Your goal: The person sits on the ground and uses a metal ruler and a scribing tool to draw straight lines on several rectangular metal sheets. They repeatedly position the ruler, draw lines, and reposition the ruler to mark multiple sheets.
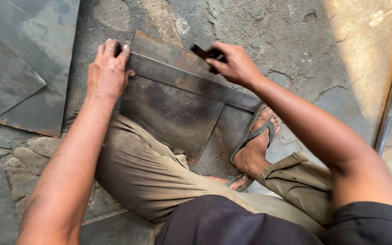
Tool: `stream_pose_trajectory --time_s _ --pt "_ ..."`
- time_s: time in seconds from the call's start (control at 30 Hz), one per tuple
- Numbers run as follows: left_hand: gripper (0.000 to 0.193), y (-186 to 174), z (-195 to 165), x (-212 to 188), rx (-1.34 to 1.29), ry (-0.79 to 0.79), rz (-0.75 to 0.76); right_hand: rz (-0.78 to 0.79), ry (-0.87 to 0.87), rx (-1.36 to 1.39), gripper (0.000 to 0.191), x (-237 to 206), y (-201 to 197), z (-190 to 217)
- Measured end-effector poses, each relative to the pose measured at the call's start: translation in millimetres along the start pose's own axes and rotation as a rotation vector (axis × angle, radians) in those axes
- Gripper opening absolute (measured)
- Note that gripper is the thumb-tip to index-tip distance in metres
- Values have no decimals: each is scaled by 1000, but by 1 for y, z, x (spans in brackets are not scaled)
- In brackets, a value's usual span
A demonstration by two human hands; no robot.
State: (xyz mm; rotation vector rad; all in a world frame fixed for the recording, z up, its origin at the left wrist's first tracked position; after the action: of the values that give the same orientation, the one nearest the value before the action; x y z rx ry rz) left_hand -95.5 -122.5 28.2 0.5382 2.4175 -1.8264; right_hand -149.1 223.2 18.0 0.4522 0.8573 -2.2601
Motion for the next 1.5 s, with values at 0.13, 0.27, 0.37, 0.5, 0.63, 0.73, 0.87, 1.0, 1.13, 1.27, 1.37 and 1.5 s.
stream_pose_trajectory --time_s 0.13,0.27,0.37,0.5,0.63,0.73,0.87,1.0,1.13,1.27,1.37,1.5 --pt "70 -3 -4 0 12 10 -20 -59 -282 -134 21 41 21 25" --pt "69 -5 -5 1 5 -7 3 -72 -284 -208 23 55 30 24" --pt "65 -5 -4 2 0 -14 5 -82 -346 -226 23 55 32 27" --pt "53 -1 -1 4 55 3 -38 -91 -463 -357 30 63 40 52" --pt "53 1 1 5 72 -1 -69 -81 -603 -603 40 88 63 88" --pt "56 2 1 4 64 -18 -49 120 -557 -827 34 104 87 93" --pt "63 5 4 2 42 -18 -48 32 -675 -881 53 62 78 50" --pt "66 14 10 2 44 -8 -36 110 -565 -914 79 -65 6 -32" --pt "64 16 13 -3 94 32 -30 391 -215 -983 72 -118 -33 -68" --pt "60 9 9 -6 106 50 -26 65 -484 -811 64 -58 2 -41" --pt "61 8 9 -6 105 49 -14 70 -570 -765 60 -49 20 -38" --pt "60 12 12 -8 89 43 -27 305 -280 -909 62 -109 -19 -72"
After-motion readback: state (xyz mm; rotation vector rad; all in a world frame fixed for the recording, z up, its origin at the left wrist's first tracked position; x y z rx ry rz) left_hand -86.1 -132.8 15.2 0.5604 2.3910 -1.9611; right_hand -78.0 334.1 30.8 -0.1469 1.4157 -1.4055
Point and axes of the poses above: each hand's wrist, its own x-axis towards the middle knuckle, its own y-axis out of the palm, z = x × y, the point moved 2 cm from there along x, towards the middle knuckle, and after that the axes turned 4 degrees about -x, right-handed, at the moved point
